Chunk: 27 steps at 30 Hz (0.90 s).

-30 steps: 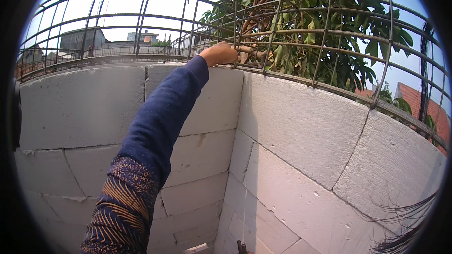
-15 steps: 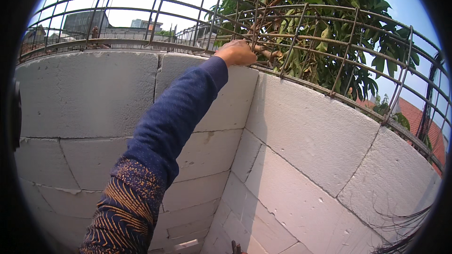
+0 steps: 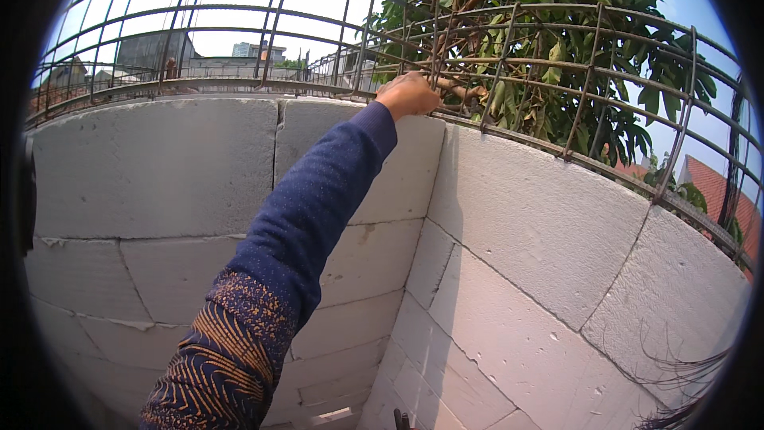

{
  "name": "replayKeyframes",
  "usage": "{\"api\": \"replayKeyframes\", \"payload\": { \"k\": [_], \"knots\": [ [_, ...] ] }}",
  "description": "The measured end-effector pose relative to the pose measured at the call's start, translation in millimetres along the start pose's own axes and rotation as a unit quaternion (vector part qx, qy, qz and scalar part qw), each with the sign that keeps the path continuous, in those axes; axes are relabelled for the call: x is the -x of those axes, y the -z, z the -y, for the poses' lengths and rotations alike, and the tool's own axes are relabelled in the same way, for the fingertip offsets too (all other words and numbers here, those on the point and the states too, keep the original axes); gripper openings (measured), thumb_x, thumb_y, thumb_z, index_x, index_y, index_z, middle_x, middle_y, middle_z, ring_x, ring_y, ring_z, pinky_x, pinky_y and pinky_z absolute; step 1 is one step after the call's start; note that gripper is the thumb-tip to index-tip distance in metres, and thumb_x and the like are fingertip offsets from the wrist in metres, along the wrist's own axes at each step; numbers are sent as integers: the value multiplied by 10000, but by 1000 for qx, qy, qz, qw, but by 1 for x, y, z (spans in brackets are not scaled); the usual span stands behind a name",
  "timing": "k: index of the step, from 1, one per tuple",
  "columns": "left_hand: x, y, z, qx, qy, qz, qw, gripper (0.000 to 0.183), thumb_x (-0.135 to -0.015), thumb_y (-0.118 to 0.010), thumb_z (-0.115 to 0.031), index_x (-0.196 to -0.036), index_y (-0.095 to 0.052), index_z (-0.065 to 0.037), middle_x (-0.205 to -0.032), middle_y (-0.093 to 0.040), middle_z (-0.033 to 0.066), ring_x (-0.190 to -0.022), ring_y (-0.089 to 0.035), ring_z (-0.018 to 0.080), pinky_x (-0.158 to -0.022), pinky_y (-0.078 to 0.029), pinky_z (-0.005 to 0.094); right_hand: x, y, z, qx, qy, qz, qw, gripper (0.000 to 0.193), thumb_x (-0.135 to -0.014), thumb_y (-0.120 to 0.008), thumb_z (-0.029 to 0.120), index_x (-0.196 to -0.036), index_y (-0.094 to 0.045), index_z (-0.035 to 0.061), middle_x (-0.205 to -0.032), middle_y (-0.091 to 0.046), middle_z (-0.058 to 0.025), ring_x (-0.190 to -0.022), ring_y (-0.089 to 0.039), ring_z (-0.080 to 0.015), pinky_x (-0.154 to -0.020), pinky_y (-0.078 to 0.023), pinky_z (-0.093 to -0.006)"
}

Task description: The person ties a steel reinforcement mesh to the top of a concrete block wall using lengths of wire and pliers.

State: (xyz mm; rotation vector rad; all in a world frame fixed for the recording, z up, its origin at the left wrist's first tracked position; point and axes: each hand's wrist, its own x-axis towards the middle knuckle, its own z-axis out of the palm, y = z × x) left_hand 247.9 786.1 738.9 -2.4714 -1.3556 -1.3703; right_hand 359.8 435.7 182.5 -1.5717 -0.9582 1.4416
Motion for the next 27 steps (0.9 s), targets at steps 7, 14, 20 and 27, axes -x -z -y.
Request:
{"api": "replayKeyframes", "payload": {
  "k": [7, 14, 20, 27],
  "knots": [
    [-13, -6, 6, -17, -1, 12, 1000, 545, -933, -553, -482, -1126, -712, 3, -1217, -694, 193, -1203, -629, 352, -1021, -476, 441, 29, -24, 41, 3, -1, -75, 997, 331, -814, -683, 168, -1056, -609, -45, -913, -592, -95, -806, -550, -220, -673, -453, -374],
    [-12, -13, 2, 11, -22, -6, 1000, 450, -823, -575, -332, -1097, -735, -12, -1231, -690, 201, -1218, -622, 349, -1026, -449, 471, 5, -12, 14, 30, 3, -28, 999, 361, -811, -700, 175, -1079, -602, -45, -898, -601, -108, -793, -554, -223, -670, -459, -392],
    [-32, -4, 18, -47, -153, 8, 987, 400, -853, -587, -283, -987, -718, 71, -1130, -677, 293, -1093, -673, 378, -907, -529, 420, 7, -14, 10, -9, 18, -41, 999, 324, -817, -694, 168, -1053, -602, -34, -870, -598, -102, -766, -552, -215, -650, -455, -385],
    [-18, -5, 12, -70, -3, -6, 998, 371, -783, -694, -48, -1154, -713, -47, -1215, -695, 197, -1165, -663, 350, -942, -545, 422, 3, -14, 10, -27, 29, -40, 998, 282, -824, -688, 160, -1022, -603, -22, -839, -595, -94, -735, -551, -207, -627, -450, -378]
  ]
}}
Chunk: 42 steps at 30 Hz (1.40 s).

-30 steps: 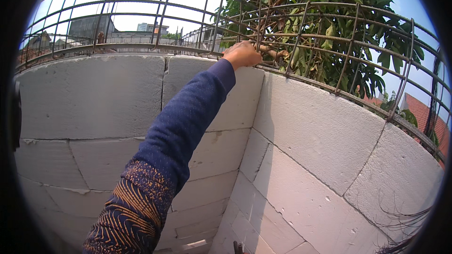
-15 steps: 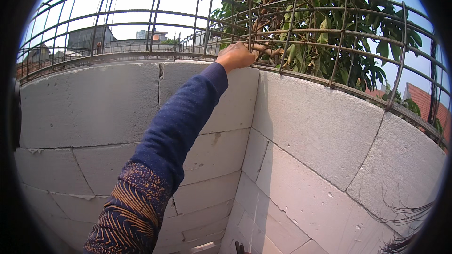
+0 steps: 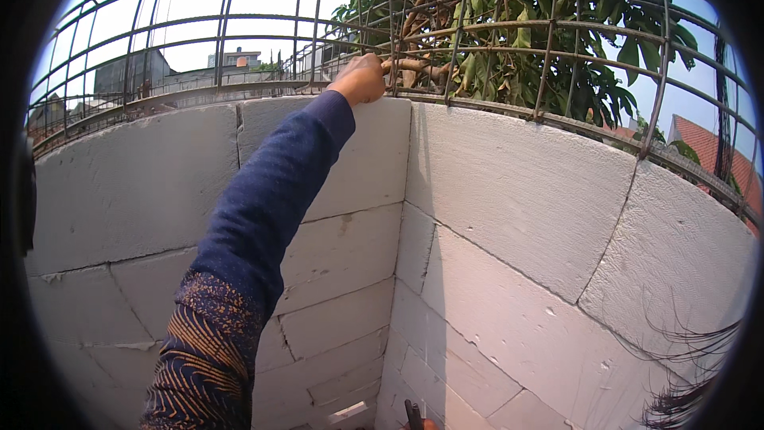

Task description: The person ties a steel reinforcement mesh to the top of a concrete block wall using lengths of wire and pliers.

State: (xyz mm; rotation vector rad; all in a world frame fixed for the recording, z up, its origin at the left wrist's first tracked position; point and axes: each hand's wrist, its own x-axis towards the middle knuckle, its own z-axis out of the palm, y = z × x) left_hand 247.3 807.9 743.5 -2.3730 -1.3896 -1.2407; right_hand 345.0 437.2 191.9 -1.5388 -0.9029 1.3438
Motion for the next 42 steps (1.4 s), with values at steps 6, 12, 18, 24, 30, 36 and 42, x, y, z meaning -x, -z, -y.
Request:
{"api": "replayKeyframes", "payload": {
  "k": [6, 12, 18, 24, 30, 36, 42],
  "knots": [
    [12, -2, -10, 24, -10, -66, 997, 308, -682, -720, 35, -990, -733, 30, -1105, -704, 269, -1102, -685, 390, -875, -565, 420, -4, 0, -4, -23, 8, 1, 1000, 247, -830, -682, 153, -996, -603, -11, -811, -592, -87, -709, -549, -199, -607, -445, -372],
    [9, -7, -7, 29, 10, -116, 993, 209, -802, -680, -40, -995, -755, -11, -1095, -723, 217, -1081, -697, 356, -902, -556, 427, -9, 4, -3, -30, 15, 6, 999, 212, -836, -677, 146, -970, -604, -1, -784, -589, -81, -682, -548, -192, -587, -441, -366],
    [12, -4, -14, 26, -9, -180, 983, 199, -885, -599, -36, -1003, -757, -11, -1066, -729, 211, -1048, -703, 360, -882, -562, 431, -11, 4, -7, -41, 13, 5, 999, 178, -842, -671, 140, -944, -604, 10, -757, -586, -74, -656, -546, -185, -567, -437, -360],
    [10, 0, -9, 86, 19, -155, 984, 210, -815, -697, -65, -1010, -748, -5, -1094, -715, 231, -1068, -689, 381, -902, -553, 435, -7, 4, -6, -43, 5, -3, 999, 145, -848, -666, 133, -917, -604, 21, -730, -583, -68, -629, -545, -177, -547, -432, -354],
    [17, 5, -9, 129, 15, -135, 982, 241, -787, -677, -19, -1013, -716, 55, -1088, -697, 292, -1085, -672, 423, -917, -537, 455, 0, 2, -7, -49, -4, -17, 999, 115, -854, -660, 126, -891, -605, 31, -702, -580, -61, -602, -543, -170, -527, -428, -348],
    [18, 6, -7, 167, 25, -128, 977, 253, -789, -688, -56, -1023, -731, 28, -1103, -705, 263, -1094, -674, 410, -929, -541, 445, 6, 1, -4, -51, -13, -36, 998, 91, -860, -654, 119, -865, -605, 42, -675, -578, -55, -576, -542, -163, -507, -423, -342],
    [14, 4, -7, 155, 30, -138, 978, 262, -775, -724, -83, -1023, -747, -3, -1091, -729, 213, -1068, -704, 352, -893, -569, 420, 11, 0, -7, -62, -19, -48, 997, 78, -866, -649, 112, -839, -605, 53, -648, -575, -48, -549, -540, -156, -487, -419, -336]
  ]
}}
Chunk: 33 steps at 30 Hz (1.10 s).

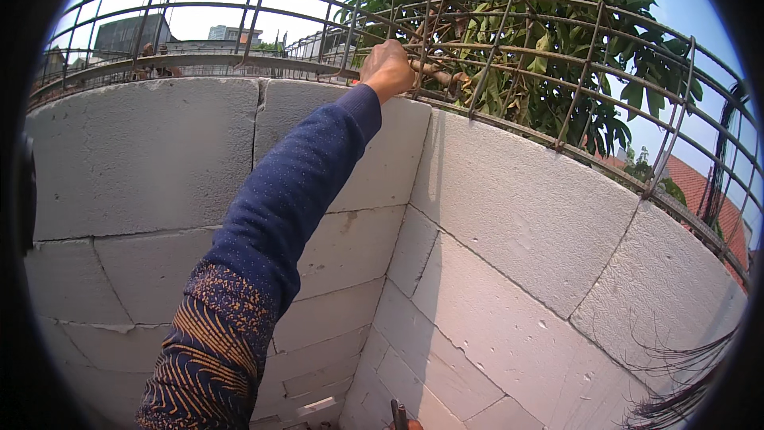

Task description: The person ties a steel reinforcement mesh to the top of a concrete block wall using lengths of wire and pliers.

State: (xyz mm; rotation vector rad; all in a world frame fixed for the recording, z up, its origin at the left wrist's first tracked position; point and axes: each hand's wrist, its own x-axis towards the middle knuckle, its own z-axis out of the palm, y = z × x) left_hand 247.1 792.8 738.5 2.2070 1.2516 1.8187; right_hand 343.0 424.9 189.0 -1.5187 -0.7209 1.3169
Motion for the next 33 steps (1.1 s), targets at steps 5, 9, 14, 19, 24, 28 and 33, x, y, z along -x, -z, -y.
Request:
{"api": "replayKeyframes", "payload": {
  "k": [5, 9, 14, 19, 24, 28, 33],
  "knots": [
    [-4, 1, 6, -32, -15, 38, 999, 281, -781, -711, -123, -1035, -751, -9, -1098, -731, 204, -1068, -704, 345, -894, -566, 412, -3, 0, -8, -34, -10, -8, 999, 80, -871, -644, 106, -817, -606, 61, -625, -572, -43, -527, -539, -149, -471, -415, -331],
    [-5, 0, 5, -34, -16, 53, 998, 281, -781, -715, -134, -1023, -747, 6, -1096, -728, 213, -1055, -706, 351, -895, -559, 423, -1, 2, -13, -55, -10, 26, 998, 83, -877, -642, 121, -831, -635, 52, -611, -570, -34, -505, -528, -133, -441, -386, -309],
    [-13, -1, 10, 2, -17, 74, 997, 499, -913, -573, -415, -1097, -720, 25, -1177, -688, 250, -1134, -655, 389, -965, -503, 453, 10, -6, 5, 6, -24, 0, 1000, 170, -885, -642, 199, -842, -661, 36, -608, -574, -24, -499, -518, -138, -440, -360, -303],
    [-10, -4, -7, 26, 7, 133, 991, 859, -963, -365, -699, -1199, -673, 67, -1280, -632, 287, -1231, -593, 417, -1044, -445, 471, 2, 6, -10, 36, 14, -1, 999, 270, -913, -626, 274, -913, -702, 15, -639, -608, -44, -553, -563, -173, -499, -416, -337],
    [-23, -16, 1, 58, -32, 157, 985, 922, -941, -454, -722, -1061, -674, 165, -1171, -643, 346, -1212, -603, 425, -1002, -465, 471, -6, 4, -4, 16, 24, 8, 1000, 270, -912, -625, 274, -911, -704, 15, -650, -613, -48, -568, -568, -176, -510, -420, -339],
    [-38, -33, 5, 19, -26, 181, 983, 830, -953, -469, -667, -1210, -653, 100, -1302, -626, 282, -1262, -581, 399, -1041, -452, 451, -13, 2, -1, 10, 32, 13, 999, 271, -911, -624, 273, -910, -706, 15, -659, -618, -52, -580, -572, -178, -519, -424, -341],
    [-29, -41, -9, -49, 3, 139, 989, 790, -959, -467, -666, -1216, -672, 52, -1279, -646, 257, -1246, -597, 384, -1036, -457, 446, -19, 2, 1, -3, 44, 19, 999, 272, -911, -623, 273, -909, -708, 15, -670, -623, -56, -596, -577, -180, -530, -428, -344]
  ]
}}
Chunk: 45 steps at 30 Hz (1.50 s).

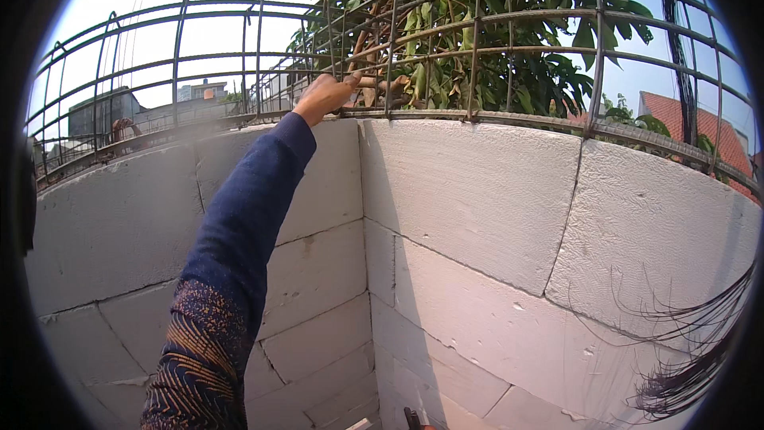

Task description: The person ties a steel reinforcement mesh to the top of a concrete block wall using lengths of wire and pliers.

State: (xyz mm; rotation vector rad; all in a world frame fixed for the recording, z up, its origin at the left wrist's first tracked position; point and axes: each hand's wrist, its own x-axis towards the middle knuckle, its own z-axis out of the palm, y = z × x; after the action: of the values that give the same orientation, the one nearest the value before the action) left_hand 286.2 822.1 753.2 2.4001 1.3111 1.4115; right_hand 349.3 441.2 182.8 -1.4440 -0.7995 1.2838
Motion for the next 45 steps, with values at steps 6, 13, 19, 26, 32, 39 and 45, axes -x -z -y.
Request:
{"api": "replayKeyframes", "payload": {
  "k": [6, 13, 19, 26, 32, 39, 45],
  "knots": [
    [-4, 2, 7, 41, -14, -27, 999, 671, -988, -513, -557, -1228, -659, 53, -1249, -657, 263, -1204, -609, 409, -998, -475, 459, -6, 2, 2, -6, 10, 7, 1000, 273, -910, -622, 273, -907, -711, 15, -683, -630, -61, -614, -584, -183, -543, -433, -347],
    [-6, 3, 12, -4, -45, -30, 999, 635, -974, -550, -551, -1181, -685, 34, -1229, -664, 263, -1178, -622, 420, -996, -477, 459, -7, 3, 0, -7, 6, 15, 1000, 274, -908, -621, 273, -905, -714, 16, -699, -638, -68, -635, -591, -187, -558, -439, -351],
    [3, -5, 2, -86, -21, 39, 995, 803, -761, -707, -740, -1183, -720, -57, -1255, -688, 146, -1231, -617, 328, -1006, -470, 470, 2, 2, -2, -3, -8, -2, 1000, 275, -907, -619, 273, -903, -717, 16, -712, -644, -73, -653, -598, -190, -571, -445, -354],
    [8, -4, 16, -7, -105, 38, 994, 1125, -528, -758, -872, -1284, -662, -46, -1365, -623, 162, -1356, -515, 341, -1204, -231, 510, 14, 1, -1, 21, -20, -22, 999, 276, -906, -618, 273, -902, -720, 16, -728, -652, -79, -674, -605, -193, -586, -451, -358],
    [26, 5, 7, -56, -89, 55, 993, 1107, -558, -750, -863, -1285, -663, -32, -1371, -622, 164, -1338, -540, 327, -1194, -249, 529, 19, -1, -3, 32, -26, -40, 998, 278, -905, -617, 273, -900, -722, 16, -741, -659, -84, -692, -611, -196, -599, -456, -361],
    [26, 8, 9, -53, -73, 39, 995, 1018, -503, -781, -862, -1155, -740, -82, -1257, -690, 120, -1252, -602, 321, -1060, -401, 531, 23, -3, -3, 43, -30, -48, 997, 279, -904, -615, 273, -898, -726, 16, -757, -666, -90, -713, -619, -200, -614, -462, -364],
    [31, 5, 6, -35, -80, 11, 996, 861, -558, -821, -792, -1046, -771, -85, -1106, -732, 99, -1120, -669, 276, -955, -498, 408, 26, -5, -11, 78, -44, -48, 995, 280, -903, -614, 273, -896, -728, 16, -770, -673, -95, -731, -625, -203, -627, -467, -367]
  ]
}}
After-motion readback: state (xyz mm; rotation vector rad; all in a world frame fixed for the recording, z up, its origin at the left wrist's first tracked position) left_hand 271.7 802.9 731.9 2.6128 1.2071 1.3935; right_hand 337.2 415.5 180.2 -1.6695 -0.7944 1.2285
